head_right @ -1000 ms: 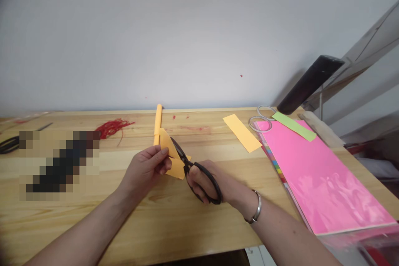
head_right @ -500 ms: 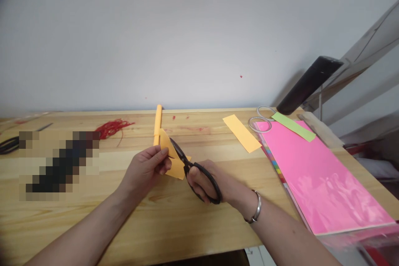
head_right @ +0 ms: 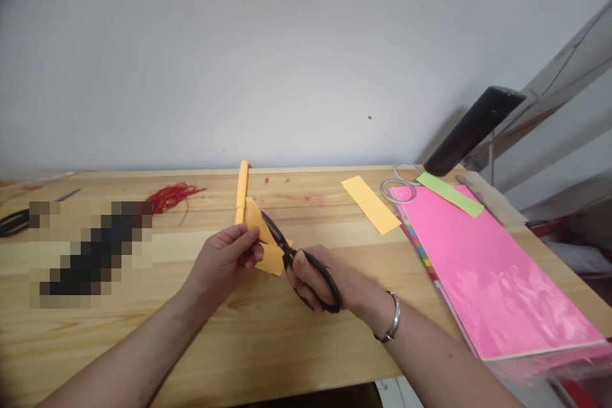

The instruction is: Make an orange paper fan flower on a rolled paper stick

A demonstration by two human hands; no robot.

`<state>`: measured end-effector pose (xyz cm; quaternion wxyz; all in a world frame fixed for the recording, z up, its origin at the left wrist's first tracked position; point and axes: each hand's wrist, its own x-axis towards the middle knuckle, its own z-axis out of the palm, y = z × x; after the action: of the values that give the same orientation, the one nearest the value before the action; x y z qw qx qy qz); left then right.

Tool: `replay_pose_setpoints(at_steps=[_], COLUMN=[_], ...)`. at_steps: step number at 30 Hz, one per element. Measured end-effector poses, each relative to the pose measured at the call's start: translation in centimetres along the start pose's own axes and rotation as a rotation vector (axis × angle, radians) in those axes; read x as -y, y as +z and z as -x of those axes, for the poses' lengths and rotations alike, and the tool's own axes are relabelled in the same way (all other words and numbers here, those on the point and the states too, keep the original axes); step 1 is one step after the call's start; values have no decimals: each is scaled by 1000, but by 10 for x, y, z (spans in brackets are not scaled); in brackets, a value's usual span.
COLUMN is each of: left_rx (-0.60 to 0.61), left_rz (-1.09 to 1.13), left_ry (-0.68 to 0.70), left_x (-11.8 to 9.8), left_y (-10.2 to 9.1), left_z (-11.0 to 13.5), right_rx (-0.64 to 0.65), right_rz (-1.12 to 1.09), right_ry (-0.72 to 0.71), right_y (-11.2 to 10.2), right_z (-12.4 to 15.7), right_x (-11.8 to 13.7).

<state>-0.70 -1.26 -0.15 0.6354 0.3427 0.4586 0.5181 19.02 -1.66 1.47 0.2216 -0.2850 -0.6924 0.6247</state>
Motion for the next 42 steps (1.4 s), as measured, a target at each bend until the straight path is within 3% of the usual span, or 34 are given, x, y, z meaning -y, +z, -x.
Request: replay_pose_setpoints(at_steps=[42], left_rx=[-45], left_rz=[-116], left_ry=[35], left_x=[-3], left_y=[0], left_z=[3], right_rx=[43], right_rz=[15], right_ry=[47], right_y=[-4], right_z=[0], right_x=[6])
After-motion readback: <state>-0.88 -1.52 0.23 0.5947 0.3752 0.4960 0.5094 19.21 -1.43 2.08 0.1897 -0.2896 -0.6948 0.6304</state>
